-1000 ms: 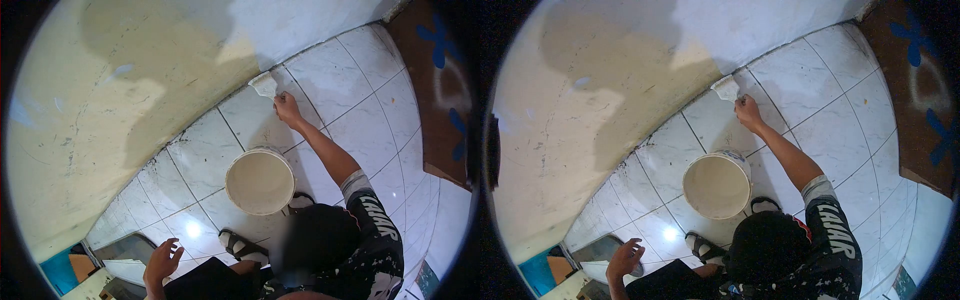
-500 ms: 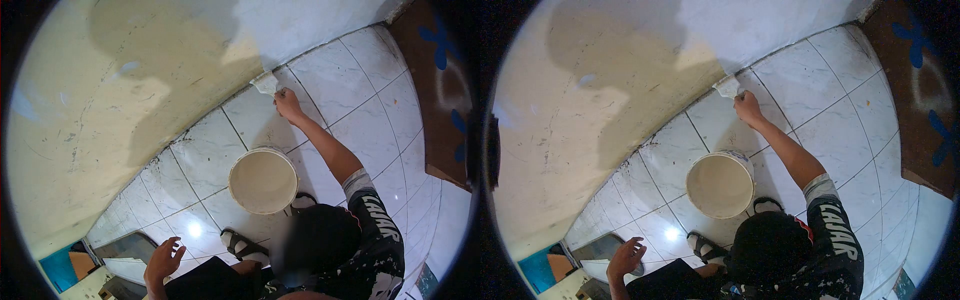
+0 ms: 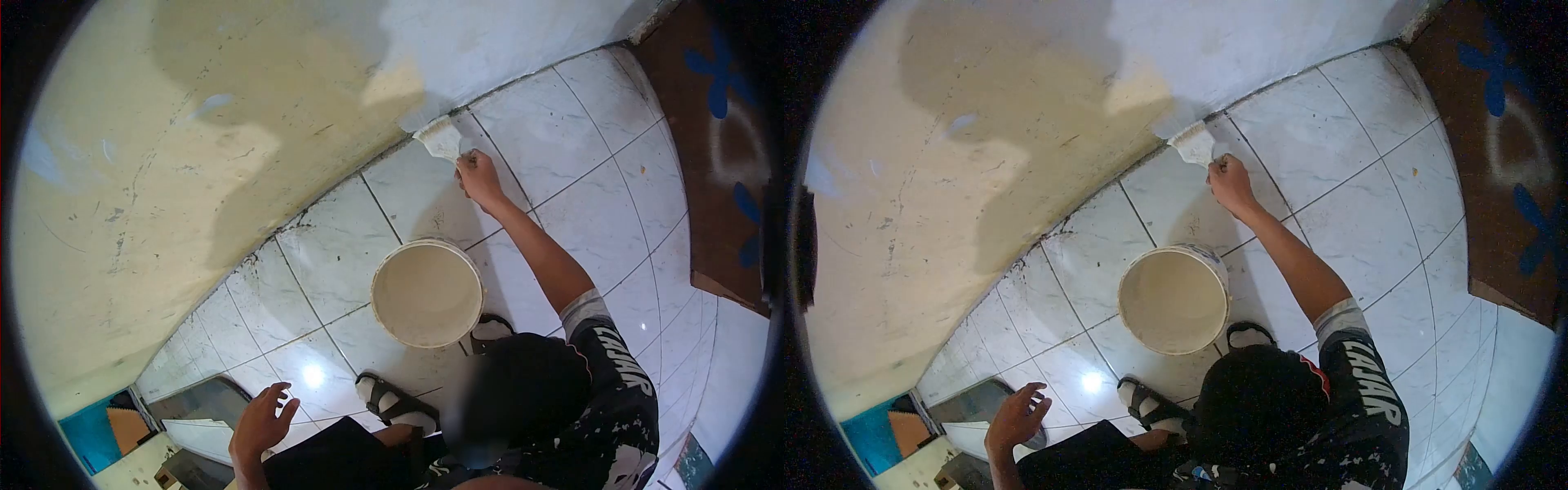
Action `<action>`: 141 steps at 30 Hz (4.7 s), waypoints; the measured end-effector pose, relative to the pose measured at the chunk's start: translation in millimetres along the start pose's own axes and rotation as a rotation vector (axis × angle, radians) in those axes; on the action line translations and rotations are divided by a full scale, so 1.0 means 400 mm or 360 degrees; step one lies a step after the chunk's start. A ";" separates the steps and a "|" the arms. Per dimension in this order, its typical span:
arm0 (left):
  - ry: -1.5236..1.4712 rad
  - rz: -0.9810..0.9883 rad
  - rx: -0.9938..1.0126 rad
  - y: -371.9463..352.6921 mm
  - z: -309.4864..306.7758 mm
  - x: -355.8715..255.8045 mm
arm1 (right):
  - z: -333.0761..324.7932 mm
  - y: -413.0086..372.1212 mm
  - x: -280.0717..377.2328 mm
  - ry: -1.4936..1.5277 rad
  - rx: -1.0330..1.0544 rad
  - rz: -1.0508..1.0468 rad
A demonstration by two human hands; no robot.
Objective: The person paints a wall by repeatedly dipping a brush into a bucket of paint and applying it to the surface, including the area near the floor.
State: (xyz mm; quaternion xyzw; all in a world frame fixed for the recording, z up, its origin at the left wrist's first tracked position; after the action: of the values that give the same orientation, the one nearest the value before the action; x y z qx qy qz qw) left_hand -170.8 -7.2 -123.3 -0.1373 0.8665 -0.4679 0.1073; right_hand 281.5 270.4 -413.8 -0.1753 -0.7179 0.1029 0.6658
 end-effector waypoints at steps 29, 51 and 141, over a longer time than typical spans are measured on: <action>0.0004 -0.0017 -0.0005 -0.008 0.001 -0.004 | 0.021 -0.066 0.140 0.0275 0.0146 -0.0240; 0.0018 -0.0016 0.0044 -0.004 0.006 -0.010 | -0.002 -0.121 0.403 0.0248 0.0106 -0.0282; 0.0112 0.0190 -0.0112 -0.063 -0.053 -0.138 | -0.146 -0.219 0.677 0.0255 0.0090 -0.0450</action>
State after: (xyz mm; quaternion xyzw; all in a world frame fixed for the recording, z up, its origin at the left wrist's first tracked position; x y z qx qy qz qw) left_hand -122.2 14.6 -87.5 -0.0725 0.8922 -0.4344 0.0997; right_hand 315.1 290.2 -125.8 -0.0614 -0.6768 0.0142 0.7334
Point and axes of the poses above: each hand's wrist, its own y-axis towards the middle knuckle, its own z-axis out of the palm, x = y × z, the point moved 10 cm from there along y, towards the middle knuckle, and after that the axes turned 5 degrees about x, right-handed, at the moved point
